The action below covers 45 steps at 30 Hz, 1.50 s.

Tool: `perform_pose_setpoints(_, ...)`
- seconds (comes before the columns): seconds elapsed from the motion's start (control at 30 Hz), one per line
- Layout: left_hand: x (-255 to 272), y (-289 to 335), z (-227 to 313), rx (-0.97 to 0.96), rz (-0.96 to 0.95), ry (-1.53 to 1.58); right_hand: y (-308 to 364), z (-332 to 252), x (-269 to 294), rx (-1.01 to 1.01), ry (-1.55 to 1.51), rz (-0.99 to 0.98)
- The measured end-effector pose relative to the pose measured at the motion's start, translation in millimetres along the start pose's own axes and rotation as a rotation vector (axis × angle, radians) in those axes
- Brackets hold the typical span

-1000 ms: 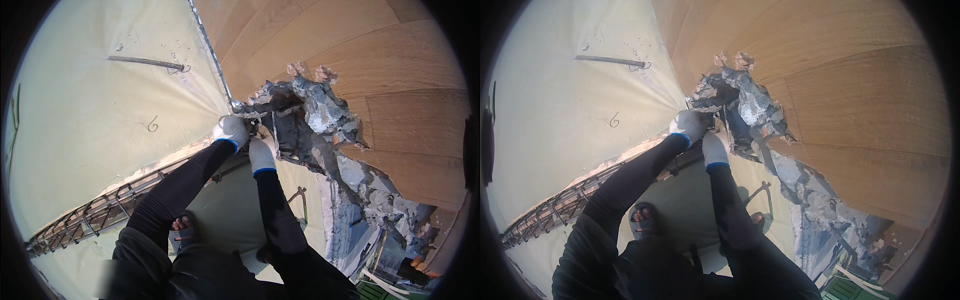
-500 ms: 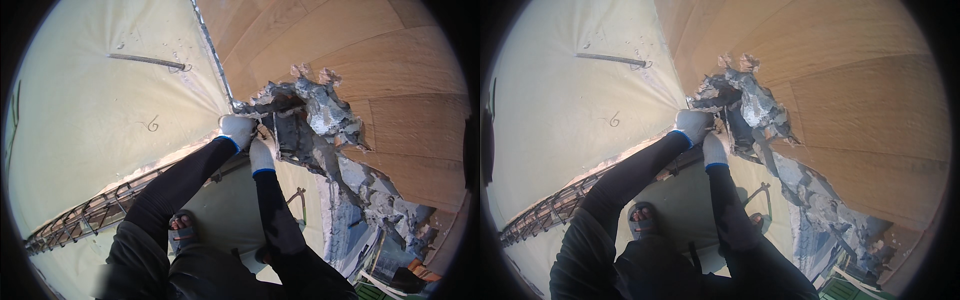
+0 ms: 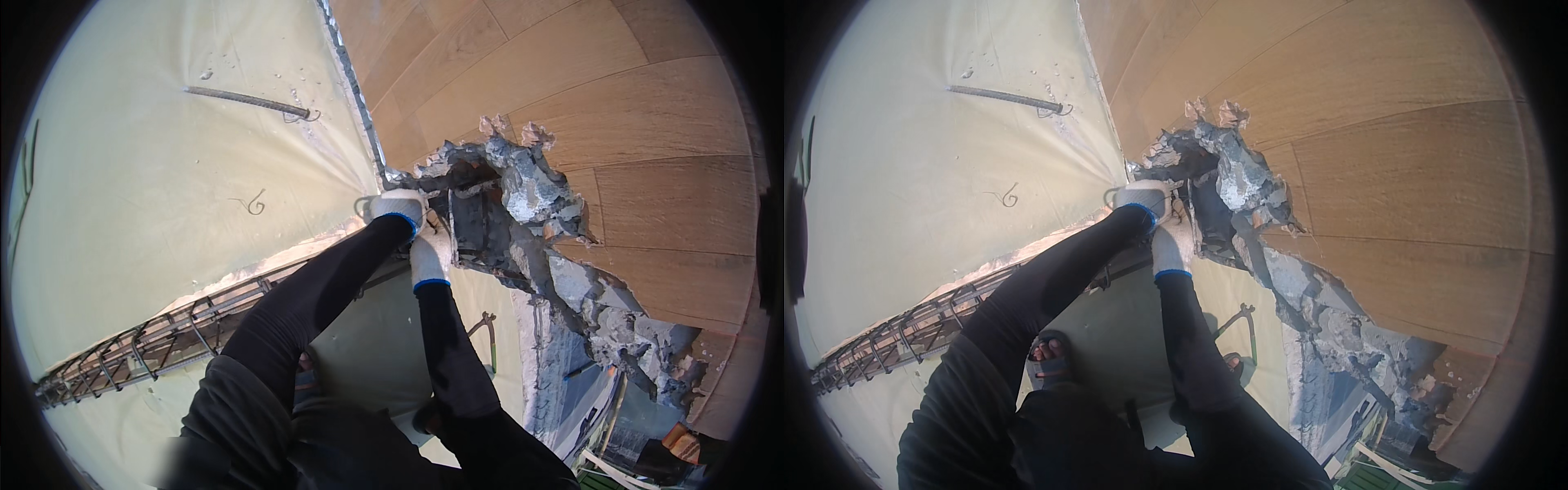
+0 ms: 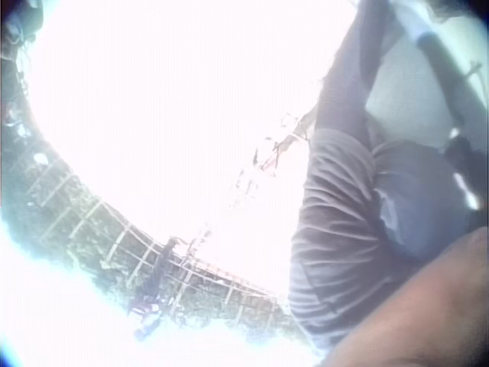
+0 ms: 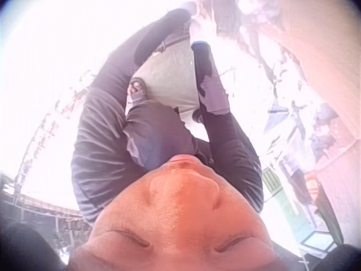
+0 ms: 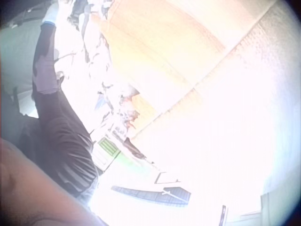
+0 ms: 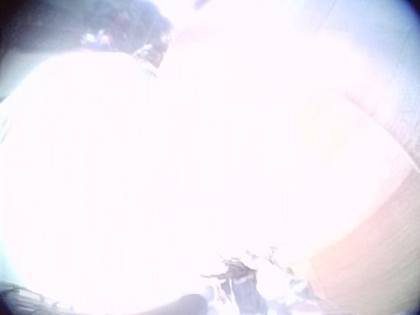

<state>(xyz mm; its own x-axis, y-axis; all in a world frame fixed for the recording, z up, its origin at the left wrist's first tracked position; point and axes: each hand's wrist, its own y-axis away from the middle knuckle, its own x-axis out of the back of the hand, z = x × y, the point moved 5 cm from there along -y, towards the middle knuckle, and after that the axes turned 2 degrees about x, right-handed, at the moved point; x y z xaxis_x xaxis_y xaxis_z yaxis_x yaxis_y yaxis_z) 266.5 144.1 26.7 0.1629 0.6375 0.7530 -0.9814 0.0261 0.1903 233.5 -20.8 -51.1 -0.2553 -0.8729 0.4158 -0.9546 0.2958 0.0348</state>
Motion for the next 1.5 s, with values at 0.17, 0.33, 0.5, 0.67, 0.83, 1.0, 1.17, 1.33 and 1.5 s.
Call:
perform_pose_setpoints(0.17, -15.2, 10.1, -17.1, 0.008, 0.126, 0.012, 7.7, -6.9, -9.1, -0.044, -0.013, 0.033)
perform_pose_setpoints(0.33, -1.9, 28.8, -21.8, -0.028, 0.094, -0.008, 39.8, -79.2, -6.2, -0.185, -0.039, -0.089)
perform_pose_setpoints(0.5, -1.6, 30.1, -22.5, 0.041, 0.128, -0.002, 53.3, -97.1, -8.0, -0.133, -0.059, -0.113)
perform_pose_setpoints(0.67, -0.7, 37.3, -15.7, 0.002, 0.174, 0.174, 68.3, -120.8, 11.5, 0.407, 0.245, -0.099)
perform_pose_setpoints(0.83, 16.4, 39.3, -14.8, -0.065, 0.12, 0.026, 95.6, -163.9, 13.5, 0.683, 0.334, -0.097)
perform_pose_setpoints(1.0, 27.1, 39.1, -8.4, -0.115, 0.108, -0.03, 118.9, -106.3, 25.4, -0.173, -0.711, -0.248)
perform_pose_setpoints(1.17, 18.4, 47.1, -15.9, -0.058, 0.143, 0.086, 128.1, -107.4, 31.2, -0.124, -1.018, -0.26)
perform_pose_setpoints(1.33, 19.6, 47.1, -13.6, -0.047, 0.102, 0.123, 126.8, -128.4, 29.4, -0.193, -0.846, -0.158)
perform_pose_setpoints(1.5, 17.6, 48.2, -17.5, -0.065, 0.139, 0.14, 131.1, -130.0, 37.6, -0.585, -1.535, -0.013)
